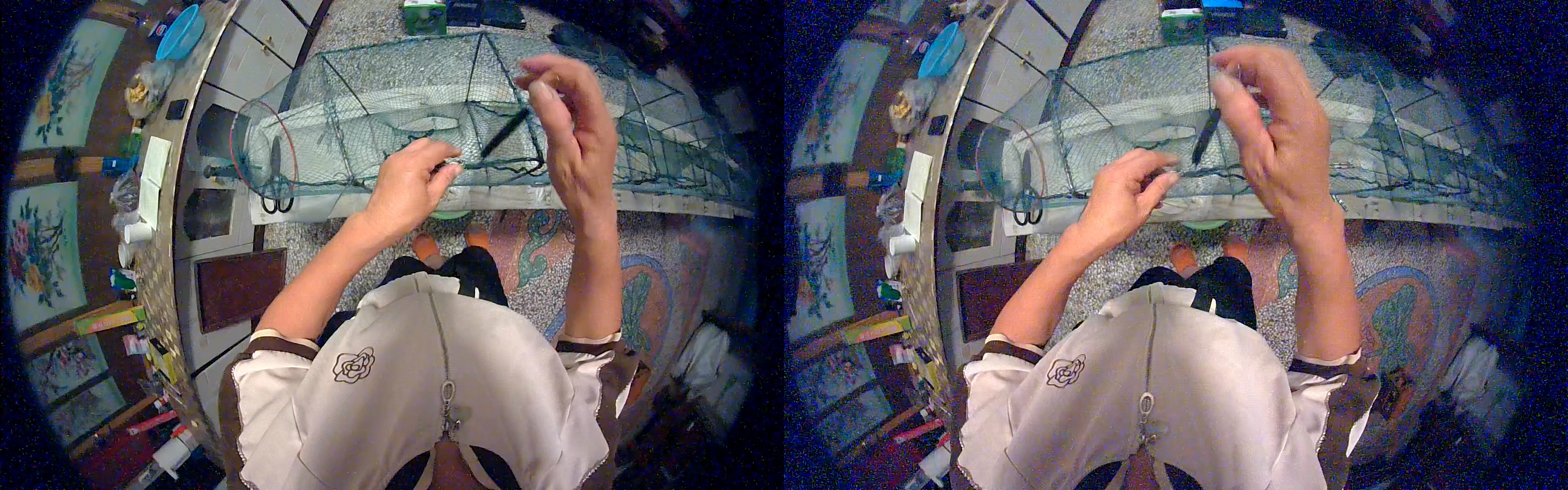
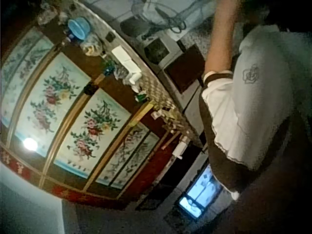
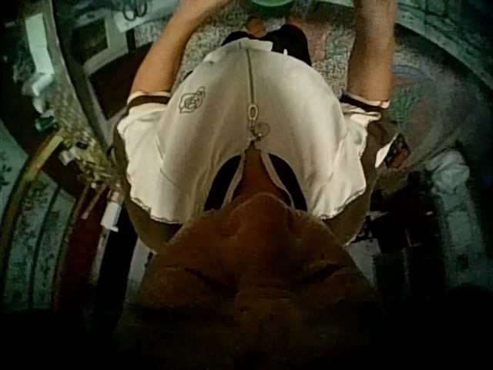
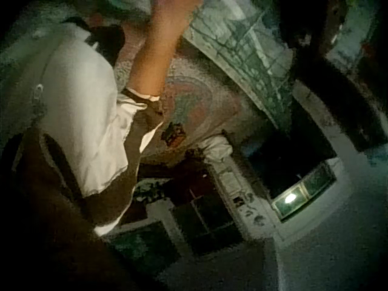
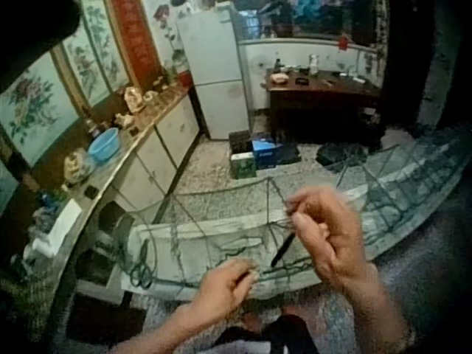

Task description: The person repairs a green fishing net laid out on a tiled floor. They use a small metal tool to pull and tighten the netting threads, working methodically along the mesh to fix tears or loose sections.

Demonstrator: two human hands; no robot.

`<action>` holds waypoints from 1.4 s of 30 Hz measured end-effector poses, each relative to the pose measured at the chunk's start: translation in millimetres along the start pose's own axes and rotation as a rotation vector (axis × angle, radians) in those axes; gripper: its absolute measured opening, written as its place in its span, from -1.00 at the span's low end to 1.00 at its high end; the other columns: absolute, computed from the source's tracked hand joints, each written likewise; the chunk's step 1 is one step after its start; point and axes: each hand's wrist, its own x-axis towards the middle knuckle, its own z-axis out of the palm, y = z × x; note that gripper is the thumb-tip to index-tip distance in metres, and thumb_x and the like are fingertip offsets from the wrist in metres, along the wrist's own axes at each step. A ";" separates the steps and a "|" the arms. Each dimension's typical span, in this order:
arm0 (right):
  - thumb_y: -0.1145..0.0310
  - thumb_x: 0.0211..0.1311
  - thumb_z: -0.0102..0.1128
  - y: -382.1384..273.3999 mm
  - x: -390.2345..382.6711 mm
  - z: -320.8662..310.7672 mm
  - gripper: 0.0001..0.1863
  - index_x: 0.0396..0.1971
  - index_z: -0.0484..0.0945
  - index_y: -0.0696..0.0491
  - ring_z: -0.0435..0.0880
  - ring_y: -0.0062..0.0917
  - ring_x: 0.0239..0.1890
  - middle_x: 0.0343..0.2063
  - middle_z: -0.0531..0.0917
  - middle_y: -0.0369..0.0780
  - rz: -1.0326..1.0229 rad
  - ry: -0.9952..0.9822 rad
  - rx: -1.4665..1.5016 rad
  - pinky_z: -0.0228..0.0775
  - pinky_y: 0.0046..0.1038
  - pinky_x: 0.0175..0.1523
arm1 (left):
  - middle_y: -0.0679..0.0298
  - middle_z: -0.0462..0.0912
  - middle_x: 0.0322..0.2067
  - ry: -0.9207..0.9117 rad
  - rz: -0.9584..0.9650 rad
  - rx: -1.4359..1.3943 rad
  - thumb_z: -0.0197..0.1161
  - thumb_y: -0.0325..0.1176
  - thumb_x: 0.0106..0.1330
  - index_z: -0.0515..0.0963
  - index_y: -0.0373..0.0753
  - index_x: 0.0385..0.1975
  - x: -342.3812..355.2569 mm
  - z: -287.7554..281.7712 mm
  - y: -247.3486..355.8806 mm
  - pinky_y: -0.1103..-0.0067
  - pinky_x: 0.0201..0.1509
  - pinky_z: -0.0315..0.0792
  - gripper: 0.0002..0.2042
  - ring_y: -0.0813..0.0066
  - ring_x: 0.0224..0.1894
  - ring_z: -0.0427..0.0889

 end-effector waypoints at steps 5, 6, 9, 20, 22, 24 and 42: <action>0.37 0.04 0.18 -25.1 -41.3 12.3 -0.87 -0.41 0.49 0.08 0.58 -0.41 -0.42 -0.45 0.58 -0.23 -0.072 -0.317 0.278 0.43 -0.44 -0.34 | 0.12 0.54 -0.46 -0.056 -0.001 0.004 0.23 -0.47 0.06 0.60 -0.27 -0.35 3.5 -5.2 -0.8 0.41 -0.33 0.43 -0.85 0.15 -0.40 0.55; 0.37 -0.02 0.19 -30.3 -46.3 19.7 -0.85 -0.42 0.50 0.04 0.55 -0.40 -0.45 -0.51 0.53 -0.25 -0.193 -0.362 0.218 0.41 -0.43 -0.38 | 0.12 0.54 -0.46 -0.057 0.013 0.009 0.24 -0.48 0.04 0.60 -0.27 -0.36 2.7 -6.1 -1.0 0.41 -0.33 0.43 -0.85 0.15 -0.40 0.56; 0.37 -0.17 0.19 -52.1 -68.3 44.1 -0.84 -0.46 0.51 -0.06 0.47 -0.45 -0.53 -0.62 0.39 -0.31 -0.337 -0.464 0.163 0.34 -0.44 -0.47 | 0.14 0.55 -0.45 -0.043 -0.051 0.040 0.26 -0.49 0.03 0.60 -0.25 -0.35 1.4 2.4 -7.0 0.42 -0.33 0.43 -0.84 0.17 -0.40 0.56; 0.36 -0.26 0.23 -96.8 -74.2 54.9 -0.76 -0.47 0.44 -0.03 0.45 -0.57 -0.62 -0.59 0.41 -0.38 -0.509 -0.344 0.374 0.23 -0.55 -0.64 | 0.25 0.46 -0.55 0.018 0.031 0.055 0.23 -0.49 0.14 0.60 -0.23 -0.30 -6.1 5.8 -6.8 0.60 -0.54 0.38 -0.87 0.49 -0.63 0.50; 0.35 -0.22 0.23 -104.0 -71.5 53.9 -0.79 -0.49 0.44 -0.02 0.44 -0.59 -0.64 -0.60 0.41 -0.38 -0.460 -0.360 0.443 0.21 -0.55 -0.66 | 0.24 0.46 -0.54 0.031 0.062 0.067 0.24 -0.50 0.13 0.60 -0.23 -0.30 -6.1 6.6 -7.3 0.60 -0.53 0.37 -0.86 0.48 -0.62 0.48; 0.35 -0.18 0.21 -111.2 -63.0 49.0 -0.82 -0.50 0.44 0.00 0.45 -0.59 -0.64 -0.59 0.41 -0.36 -0.437 -0.443 0.488 0.21 -0.55 -0.66 | 0.23 0.45 -0.54 0.044 0.084 0.075 0.24 -0.52 0.11 0.60 -0.23 -0.29 -6.2 8.6 -10.0 0.59 -0.51 0.36 -0.84 0.45 -0.60 0.47; 0.39 -0.14 0.08 -86.7 33.6 0.6 -0.91 -0.53 0.46 -0.06 0.47 -0.44 -0.60 -0.62 0.39 -0.30 -0.558 -0.754 0.328 0.28 -0.50 -0.49 | 0.21 0.49 -0.31 0.161 -0.594 -0.796 0.18 -0.40 0.16 0.49 -0.30 -0.41 -30.8 5.7 12.5 0.59 -0.18 0.37 -0.89 0.47 -0.24 0.49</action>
